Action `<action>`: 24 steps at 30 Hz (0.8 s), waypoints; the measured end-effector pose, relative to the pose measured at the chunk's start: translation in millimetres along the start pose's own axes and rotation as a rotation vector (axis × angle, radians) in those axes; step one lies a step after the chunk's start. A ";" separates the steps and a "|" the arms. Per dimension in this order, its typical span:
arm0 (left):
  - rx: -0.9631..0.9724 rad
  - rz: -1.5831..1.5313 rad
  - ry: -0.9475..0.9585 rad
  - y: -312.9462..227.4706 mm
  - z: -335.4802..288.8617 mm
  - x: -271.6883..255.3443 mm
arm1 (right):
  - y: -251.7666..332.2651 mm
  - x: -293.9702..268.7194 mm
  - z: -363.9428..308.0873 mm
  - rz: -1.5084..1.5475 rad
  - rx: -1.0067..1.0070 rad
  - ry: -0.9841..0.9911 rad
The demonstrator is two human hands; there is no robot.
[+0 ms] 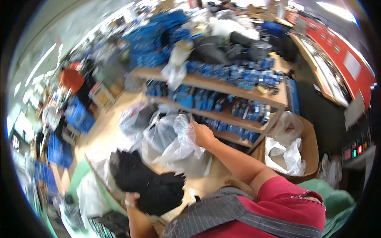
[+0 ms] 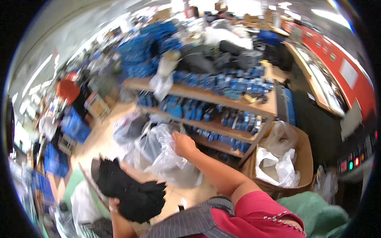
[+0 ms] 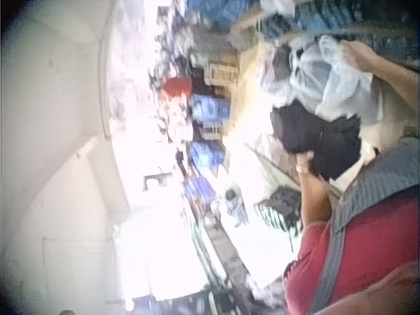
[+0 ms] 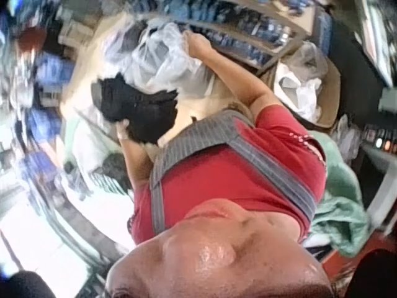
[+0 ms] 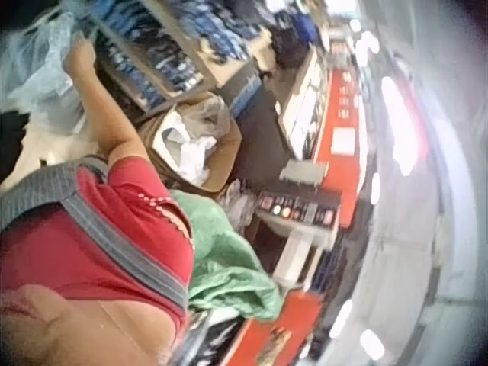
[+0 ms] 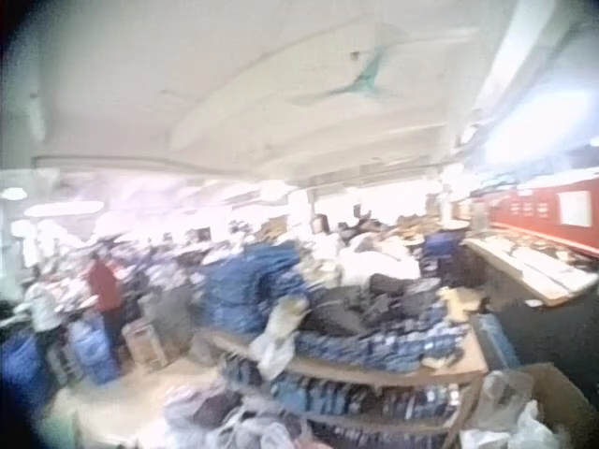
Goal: The recorder uses a die-cutting machine to cut shapes from a large sheet of material, then collects the pieces and packages them in plastic bags.
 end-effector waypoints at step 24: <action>0.356 0.591 -0.368 52.1 -148.7 138.4 | 155.7 261.5 -183.6 0.759 0.286 1.729</action>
Point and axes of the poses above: each hand's wrist, its own z-axis towards the middle knuckle, its own x-axis out of the palm, y = z × x, the point moved 10 cm from there along z, towards the middle knuckle, and after that the axes turned 5 degrees about x, right-handed, at the moved point
